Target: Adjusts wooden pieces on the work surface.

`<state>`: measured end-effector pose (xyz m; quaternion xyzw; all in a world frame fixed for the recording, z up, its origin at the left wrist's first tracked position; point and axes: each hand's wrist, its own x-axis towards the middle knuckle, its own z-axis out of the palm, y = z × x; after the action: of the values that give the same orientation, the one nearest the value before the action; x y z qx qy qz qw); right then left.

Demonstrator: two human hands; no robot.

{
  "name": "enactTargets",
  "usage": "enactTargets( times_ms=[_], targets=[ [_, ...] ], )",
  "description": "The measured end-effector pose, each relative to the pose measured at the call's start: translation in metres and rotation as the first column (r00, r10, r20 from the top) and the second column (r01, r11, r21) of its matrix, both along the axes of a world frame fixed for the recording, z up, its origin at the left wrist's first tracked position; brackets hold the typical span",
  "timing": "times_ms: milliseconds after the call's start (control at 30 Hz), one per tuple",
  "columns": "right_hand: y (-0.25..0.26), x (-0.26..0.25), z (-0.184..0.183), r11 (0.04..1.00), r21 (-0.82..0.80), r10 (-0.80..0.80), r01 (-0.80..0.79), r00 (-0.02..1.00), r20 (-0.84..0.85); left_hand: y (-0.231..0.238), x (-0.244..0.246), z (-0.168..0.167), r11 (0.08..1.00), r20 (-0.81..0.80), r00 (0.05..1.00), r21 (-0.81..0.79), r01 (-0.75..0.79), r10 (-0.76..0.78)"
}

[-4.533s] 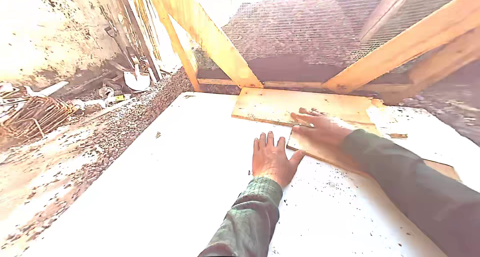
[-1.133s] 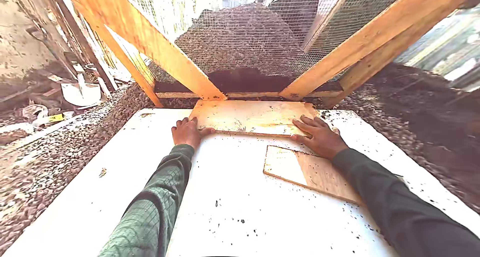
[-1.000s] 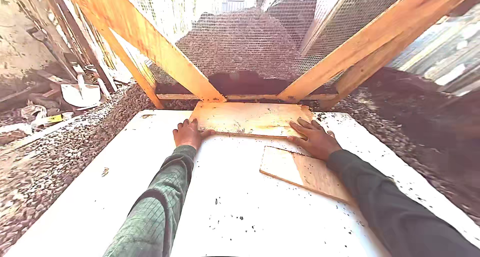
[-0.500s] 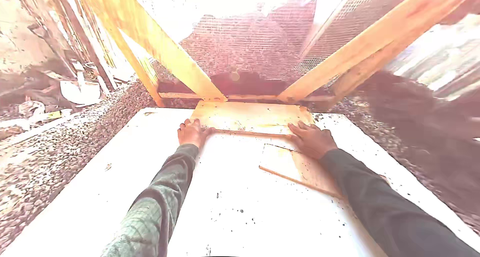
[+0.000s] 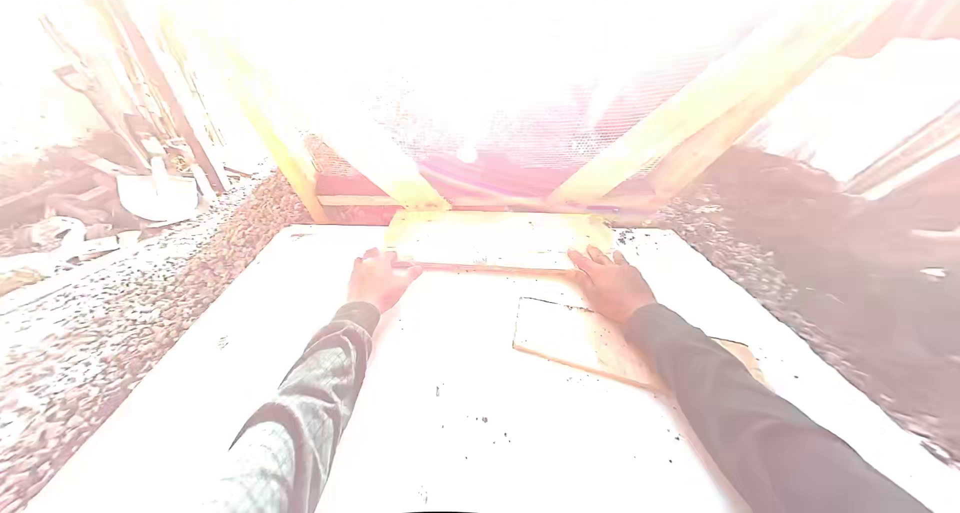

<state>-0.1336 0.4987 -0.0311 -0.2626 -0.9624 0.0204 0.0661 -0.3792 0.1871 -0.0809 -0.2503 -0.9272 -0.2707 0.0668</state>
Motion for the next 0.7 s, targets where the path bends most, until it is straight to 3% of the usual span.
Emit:
enactTargets(
  times_ms=[167, 333, 400, 467, 633, 700],
  targets=[
    [0.020, -0.005, -0.012, 1.000, -0.006, -0.005, 0.005, 1.000, 0.007, 0.012, 0.018, 0.016, 0.985, 0.085, 0.996, -0.170, -0.024, 0.039],
    [-0.031, 0.006, 0.021, 0.990, -0.119, -0.074, 0.079, 0.996, 0.047, 0.005, 0.035, 0.014, 0.976, 0.076, 0.997, -0.216, 0.028, -0.011],
    [-0.007, 0.001, -0.005, 1.000, 0.003, -0.012, 0.012, 0.997, -0.078, 0.003, 0.039, 0.013, 0.976, 0.010, 0.999, -0.215, 0.044, -0.043],
    [0.008, -0.001, -0.018, 0.990, 0.125, 0.073, -0.061, 0.993, -0.093, 0.002, 0.041, 0.013, 0.963, -0.049, 0.995, -0.260, 0.074, -0.089],
    [-0.006, -0.003, -0.001, 0.998, 0.029, -0.059, 0.058, 0.998, 0.015, 0.019, 0.024, 0.007, 0.955, -0.088, 0.985, -0.271, 0.121, -0.150],
    [-0.005, -0.005, 0.000, 0.996, 0.059, -0.069, 0.065, 0.996, 0.060, 0.028, 0.014, -0.001, 0.958, -0.106, 0.982, -0.257, 0.128, -0.160]
  ],
)
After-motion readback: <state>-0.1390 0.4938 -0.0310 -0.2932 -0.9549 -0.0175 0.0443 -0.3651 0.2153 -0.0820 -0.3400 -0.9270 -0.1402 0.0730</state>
